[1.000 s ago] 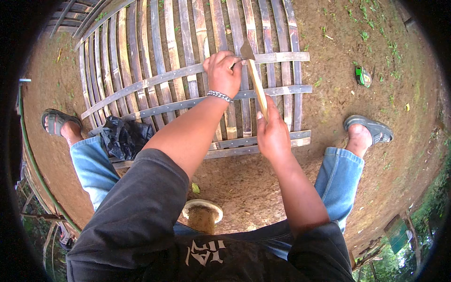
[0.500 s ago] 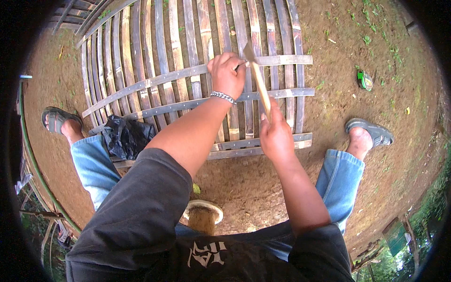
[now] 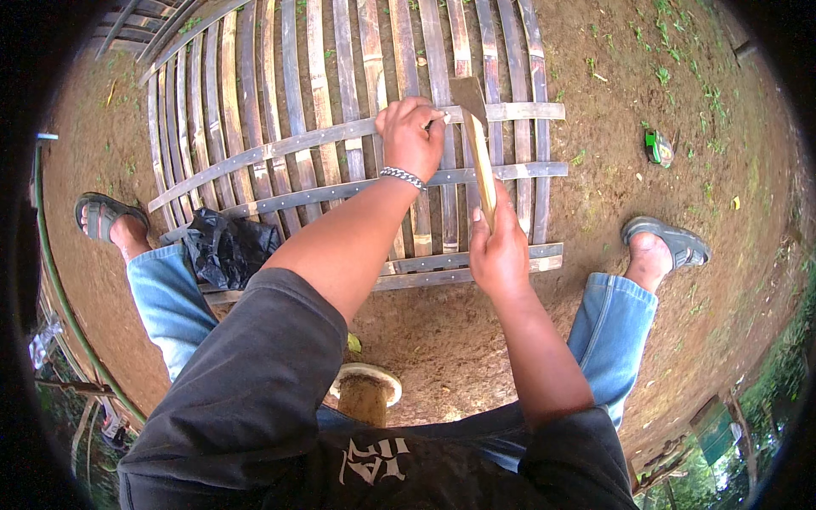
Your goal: The person sits on the ground and uses a hammer to drive nails into a wooden lattice structure. They repeatedly pick up nails and hammer them into the slats. Later, they stand up, pick up a wooden plank, and place it on the structure.
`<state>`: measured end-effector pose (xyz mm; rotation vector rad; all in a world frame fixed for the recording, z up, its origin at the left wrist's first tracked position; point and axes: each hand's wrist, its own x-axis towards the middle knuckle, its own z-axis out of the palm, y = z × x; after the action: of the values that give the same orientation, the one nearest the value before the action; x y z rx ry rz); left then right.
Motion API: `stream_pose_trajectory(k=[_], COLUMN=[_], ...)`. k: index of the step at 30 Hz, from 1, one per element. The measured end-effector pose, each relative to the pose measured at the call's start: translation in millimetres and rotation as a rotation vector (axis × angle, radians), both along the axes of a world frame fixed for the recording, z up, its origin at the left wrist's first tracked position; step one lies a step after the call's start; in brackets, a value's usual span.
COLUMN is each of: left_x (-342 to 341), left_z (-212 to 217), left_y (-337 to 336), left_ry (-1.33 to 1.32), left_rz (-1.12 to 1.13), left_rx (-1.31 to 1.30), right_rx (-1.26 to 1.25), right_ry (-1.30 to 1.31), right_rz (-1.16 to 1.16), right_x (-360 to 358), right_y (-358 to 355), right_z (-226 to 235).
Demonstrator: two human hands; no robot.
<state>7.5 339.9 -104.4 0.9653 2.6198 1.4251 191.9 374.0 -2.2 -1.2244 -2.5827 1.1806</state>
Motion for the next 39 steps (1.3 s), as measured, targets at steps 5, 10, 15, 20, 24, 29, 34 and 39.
stream_pose_trajectory(k=[5,10,15,20,24,29,34,39], left_x=[1,2,-2,-14,-52,-74,-66,-71], left_z=[-2,-2,-2,12,18,18,10,15], left_y=[-3,-1,-2,-11,-2,12,9,7], left_ry=[0.004,0.035,-0.003,-0.041,0.126,0.182,0.205,0.19], left_rz=[-0.007,0.005,-0.02,-0.036,0.041,-0.097,-0.118,-0.114], left_rx=[-0.017,-0.017,-0.023,-0.073,-0.303,-0.545,-0.592,-0.58], right_rx=[-0.047,-0.078,-0.035,-0.015,-0.029,-0.021,-0.109,-0.073], right_ry=[-0.039,-0.087,-0.018,-0.004,0.026,0.031,-0.071,-0.02], right_rz=[-0.014,-0.027,-0.011,-0.033,-0.038,-0.032,-0.03,-0.073], right_x=[-2,4,1,6,12,11,12,2], right_y=[7,4,9,9,9,2,7,3], right_z=[-3,-2,7,18,13,2,-1,2])
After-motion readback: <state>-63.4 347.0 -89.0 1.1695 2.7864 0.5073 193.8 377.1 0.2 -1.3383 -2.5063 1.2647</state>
